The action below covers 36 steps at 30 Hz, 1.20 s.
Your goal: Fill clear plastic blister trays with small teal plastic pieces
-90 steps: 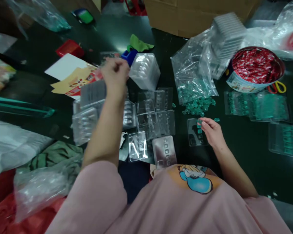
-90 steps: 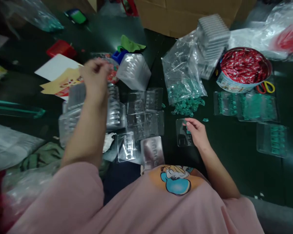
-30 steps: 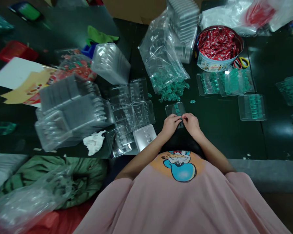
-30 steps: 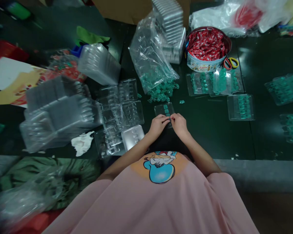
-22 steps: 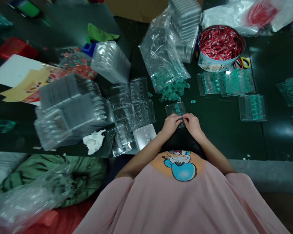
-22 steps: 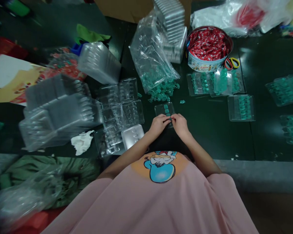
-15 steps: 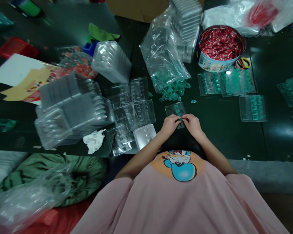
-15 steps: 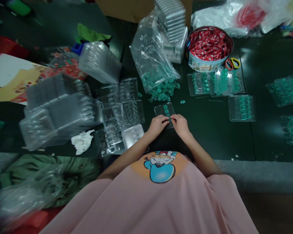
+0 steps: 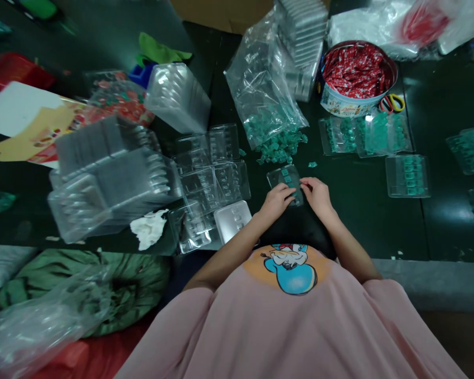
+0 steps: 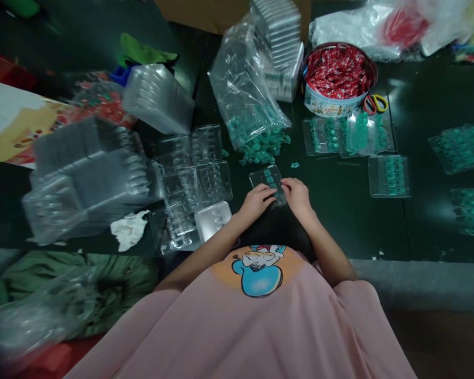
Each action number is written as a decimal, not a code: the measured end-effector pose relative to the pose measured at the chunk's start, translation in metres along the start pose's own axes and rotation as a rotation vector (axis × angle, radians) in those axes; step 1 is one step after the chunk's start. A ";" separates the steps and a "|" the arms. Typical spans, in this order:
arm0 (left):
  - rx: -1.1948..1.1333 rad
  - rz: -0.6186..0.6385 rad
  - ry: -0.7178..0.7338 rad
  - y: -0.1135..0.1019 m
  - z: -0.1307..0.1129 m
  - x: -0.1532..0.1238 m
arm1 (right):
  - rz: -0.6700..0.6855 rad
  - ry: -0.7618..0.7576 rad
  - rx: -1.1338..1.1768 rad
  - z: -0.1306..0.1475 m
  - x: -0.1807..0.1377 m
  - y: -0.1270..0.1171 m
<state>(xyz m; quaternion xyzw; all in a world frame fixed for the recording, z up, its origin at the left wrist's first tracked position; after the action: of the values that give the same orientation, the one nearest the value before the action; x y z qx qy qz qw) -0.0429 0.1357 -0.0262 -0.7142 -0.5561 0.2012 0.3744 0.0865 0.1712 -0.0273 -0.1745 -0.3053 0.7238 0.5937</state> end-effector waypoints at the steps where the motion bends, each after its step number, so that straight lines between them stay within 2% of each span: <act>1: 0.031 0.015 0.017 0.002 -0.002 0.001 | -0.042 -0.017 -0.039 0.000 0.006 -0.009; 5: 0.106 0.084 0.008 0.009 -0.006 0.011 | -0.091 -0.068 -0.219 -0.002 0.036 -0.027; 9: 0.129 0.130 -0.014 0.013 -0.007 0.018 | 0.003 -0.026 -0.317 -0.015 0.058 -0.016; 12: 0.147 0.134 -0.006 0.017 -0.007 0.020 | 0.034 0.020 -0.309 -0.026 0.060 -0.009; 15: 0.122 0.131 0.009 0.020 -0.005 0.020 | -0.010 0.066 -0.227 -0.033 0.052 -0.014; 18: 0.062 0.116 -0.010 0.017 -0.003 0.021 | -0.058 0.085 -0.080 -0.035 0.039 -0.023; 21: 0.014 0.100 -0.014 0.007 -0.008 0.022 | -0.092 0.172 0.278 -0.039 0.024 -0.026; 24: -0.059 -0.018 -0.018 -0.016 -0.020 0.021 | -0.080 0.295 0.682 -0.037 0.008 -0.014; 26: -0.148 -0.113 -0.039 -0.031 -0.028 0.018 | -0.038 0.364 0.857 -0.028 -0.002 -0.003; 31: -0.322 -0.227 -0.119 -0.046 -0.036 0.012 | 0.051 0.409 0.996 -0.002 -0.015 0.010; 36: -0.460 -0.260 -0.254 -0.043 -0.020 0.007 | 0.096 0.415 1.073 0.004 -0.017 0.017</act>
<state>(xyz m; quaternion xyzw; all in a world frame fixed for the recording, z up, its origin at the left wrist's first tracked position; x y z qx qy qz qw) -0.0542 0.1403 0.0201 -0.6723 -0.7163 0.1081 0.1524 0.0752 0.1519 -0.0372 -0.0010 0.2359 0.7540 0.6131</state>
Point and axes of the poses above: each hand's wrist, its own x-axis towards the middle knuckle, its own y-axis out of the palm, z = x × y, the point moved 10 cm from there along x, towards the middle knuckle, and after that the axes turned 1 degree about -x, right-handed, at the moved point
